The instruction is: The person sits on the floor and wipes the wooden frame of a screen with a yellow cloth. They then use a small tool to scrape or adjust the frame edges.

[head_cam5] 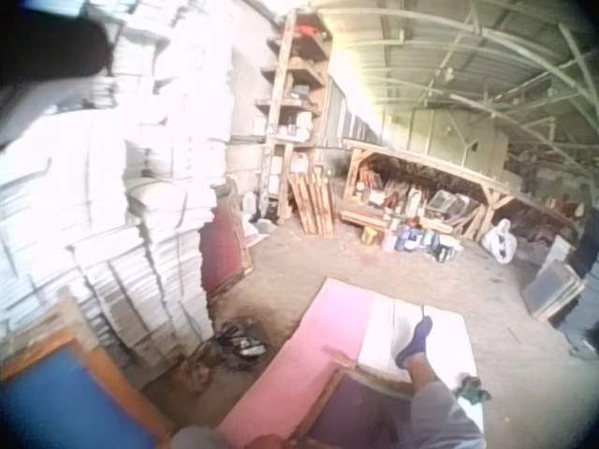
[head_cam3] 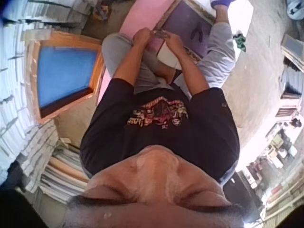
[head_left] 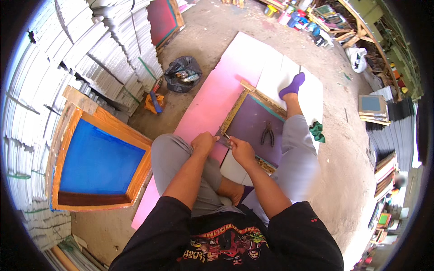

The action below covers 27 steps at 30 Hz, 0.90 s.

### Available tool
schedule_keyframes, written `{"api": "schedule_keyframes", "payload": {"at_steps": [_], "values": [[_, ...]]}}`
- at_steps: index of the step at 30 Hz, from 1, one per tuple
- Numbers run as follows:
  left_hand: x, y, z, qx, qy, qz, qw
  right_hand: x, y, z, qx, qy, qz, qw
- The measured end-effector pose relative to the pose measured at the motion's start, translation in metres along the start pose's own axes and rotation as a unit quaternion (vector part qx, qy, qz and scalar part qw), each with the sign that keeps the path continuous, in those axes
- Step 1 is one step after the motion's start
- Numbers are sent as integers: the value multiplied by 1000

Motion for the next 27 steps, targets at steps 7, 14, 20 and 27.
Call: {"api": "schedule_keyframes", "payload": {"at_steps": [7,14,20,27], "values": [[8,1,-3,-7,-7,-45,999,-9,-8,-22,-45,46,10,998],[-10,-30,13,59,26,-98,993,-17,0,-19,-45,68,36,996],[17,-82,-14,328,5,-298,896,-18,-12,-42,-170,68,25,983],[0,-117,3,460,2,-295,837,6,-5,-24,-100,74,22,992]]}}
Point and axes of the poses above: each hand's wrist, its own x-axis away from the middle knuckle, its own y-axis out of the back of the hand, z = x × y, the point moved 4 cm from there along -x, towards the middle knuckle, and after that the axes turned 2 degrees about z, right-handed, at the moved point
